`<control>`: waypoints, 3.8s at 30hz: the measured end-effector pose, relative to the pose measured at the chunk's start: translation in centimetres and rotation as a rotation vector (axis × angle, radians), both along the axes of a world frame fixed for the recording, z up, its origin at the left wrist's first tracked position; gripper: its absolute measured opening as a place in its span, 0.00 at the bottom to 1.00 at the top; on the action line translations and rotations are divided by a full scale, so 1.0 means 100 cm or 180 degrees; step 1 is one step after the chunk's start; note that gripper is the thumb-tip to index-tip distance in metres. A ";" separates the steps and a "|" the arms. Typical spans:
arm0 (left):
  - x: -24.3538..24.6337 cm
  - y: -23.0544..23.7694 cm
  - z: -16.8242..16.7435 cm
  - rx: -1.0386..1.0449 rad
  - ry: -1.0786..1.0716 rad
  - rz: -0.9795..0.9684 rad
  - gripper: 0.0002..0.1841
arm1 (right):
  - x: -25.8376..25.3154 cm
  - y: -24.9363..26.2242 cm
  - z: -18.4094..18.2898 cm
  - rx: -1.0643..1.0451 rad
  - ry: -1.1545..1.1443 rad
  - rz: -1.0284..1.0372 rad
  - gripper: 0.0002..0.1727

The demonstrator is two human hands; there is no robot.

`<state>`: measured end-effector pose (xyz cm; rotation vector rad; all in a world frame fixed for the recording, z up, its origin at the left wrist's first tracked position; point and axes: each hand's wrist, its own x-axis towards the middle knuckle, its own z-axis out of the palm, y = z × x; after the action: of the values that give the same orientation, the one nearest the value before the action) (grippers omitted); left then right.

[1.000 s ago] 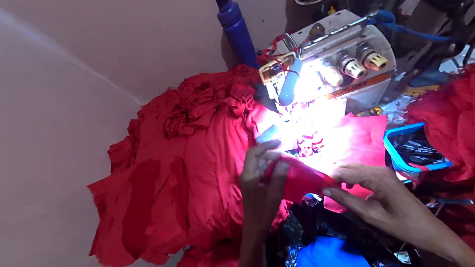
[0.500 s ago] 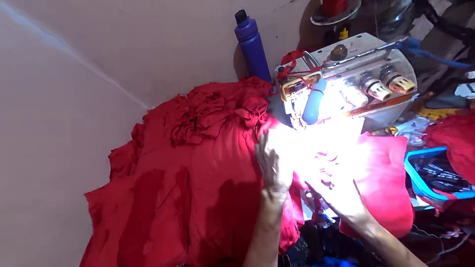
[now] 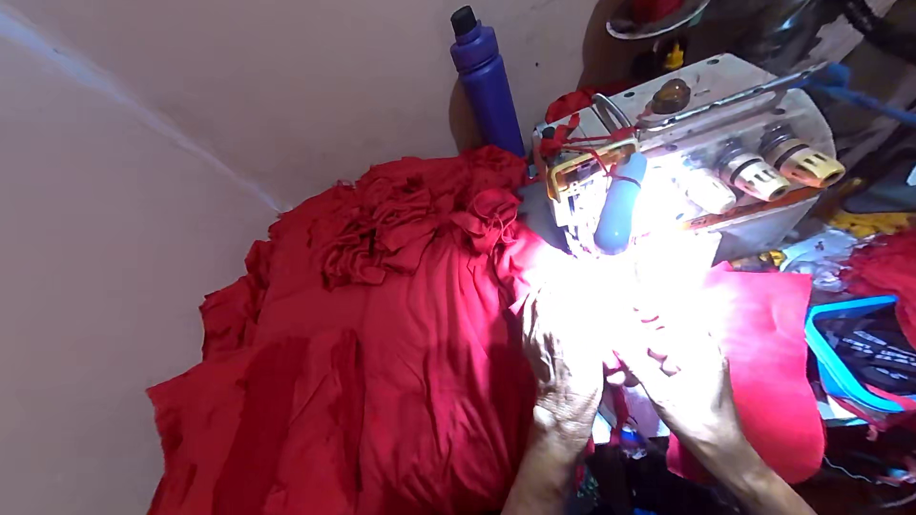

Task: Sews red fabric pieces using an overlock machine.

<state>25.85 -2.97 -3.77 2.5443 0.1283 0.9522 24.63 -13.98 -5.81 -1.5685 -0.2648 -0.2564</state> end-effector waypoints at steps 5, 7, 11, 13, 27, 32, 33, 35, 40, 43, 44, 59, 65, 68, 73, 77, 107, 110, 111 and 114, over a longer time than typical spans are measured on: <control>0.009 0.016 0.014 -0.0184 0.0588 -0.0339 0.19 | 0.018 0.007 0.002 -0.0361 -0.0232 -0.0225 0.10; 0.017 0.028 0.023 -0.0239 0.0926 -0.0444 0.27 | 0.030 0.005 0.003 -0.0908 -0.0378 -0.0378 0.13; 0.038 0.044 0.040 -0.0155 0.1250 -0.0280 0.18 | 0.039 0.003 0.004 -0.1496 -0.0633 -0.0542 0.15; 0.060 0.054 0.043 -0.0061 0.1220 -0.0284 0.17 | 0.036 0.001 0.003 -0.1586 -0.0702 -0.0541 0.15; -0.024 0.085 0.002 -0.0852 -0.0161 -0.0505 0.16 | -0.076 -0.104 -0.076 -0.2891 -0.2377 -0.0232 0.12; -0.094 0.044 -0.032 -0.1186 -0.0446 -0.0453 0.10 | -0.070 -0.103 -0.090 -0.2349 -0.2600 -0.0246 0.11; -0.106 0.037 -0.036 -0.1246 -0.0471 -0.0501 0.10 | -0.072 -0.105 -0.089 -0.2263 -0.2586 -0.0203 0.11; -0.124 0.024 -0.041 -0.1321 -0.0468 -0.0661 0.09 | -0.076 -0.111 -0.085 -0.2217 -0.2422 -0.0163 0.11; -0.137 -0.004 -0.054 -0.1558 -0.0188 -0.0970 0.07 | -0.073 -0.110 -0.073 -0.1799 -0.1666 -0.0001 0.15; -0.137 -0.014 -0.057 -0.1590 -0.0029 -0.1142 0.07 | -0.070 -0.111 -0.065 -0.1696 -0.1193 0.0338 0.15; -0.137 -0.016 -0.057 -0.1633 0.0035 -0.1256 0.07 | -0.069 -0.113 -0.061 -0.1625 -0.1047 0.0485 0.13; 0.000 -0.051 0.008 -0.3067 0.2387 -0.1604 0.22 | -0.070 -0.145 0.015 -0.1262 -0.1533 0.0385 0.14; 0.003 -0.064 0.001 -0.1512 0.1374 -0.1009 0.17 | -0.061 -0.154 -0.001 -0.1273 -0.1448 0.0381 0.15; 0.004 -0.072 0.000 -0.1259 0.0923 -0.1188 0.13 | -0.057 -0.152 0.001 -0.1233 -0.1431 0.0355 0.15; 0.012 -0.085 0.019 -0.1937 0.0579 -0.1961 0.12 | -0.042 -0.143 0.017 -0.1078 -0.1541 -0.0002 0.14; -0.015 -0.080 0.044 -0.3280 0.0952 -0.2461 0.10 | -0.024 -0.128 0.047 -0.0585 -0.1349 -0.0199 0.08; -0.111 0.074 0.094 -0.1070 -0.0013 -0.2327 0.09 | -0.061 -0.026 0.042 0.0201 -0.0088 0.2303 0.03; -0.087 0.077 0.092 -0.1039 -0.0193 -0.2066 0.08 | -0.054 -0.019 0.037 -0.0032 -0.0325 0.1761 0.08; -0.074 0.078 0.089 -0.1072 -0.0198 -0.2013 0.07 | -0.049 -0.017 0.035 -0.0250 -0.0447 0.1446 0.10; -0.031 0.077 0.071 -0.1285 -0.0179 -0.1871 0.04 | -0.025 -0.006 0.023 -0.0457 -0.0302 0.0764 0.11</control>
<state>22.70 4.73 3.37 2.0019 -0.3863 0.6757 22.10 -14.58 -3.52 -1.6504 -0.5516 -0.1261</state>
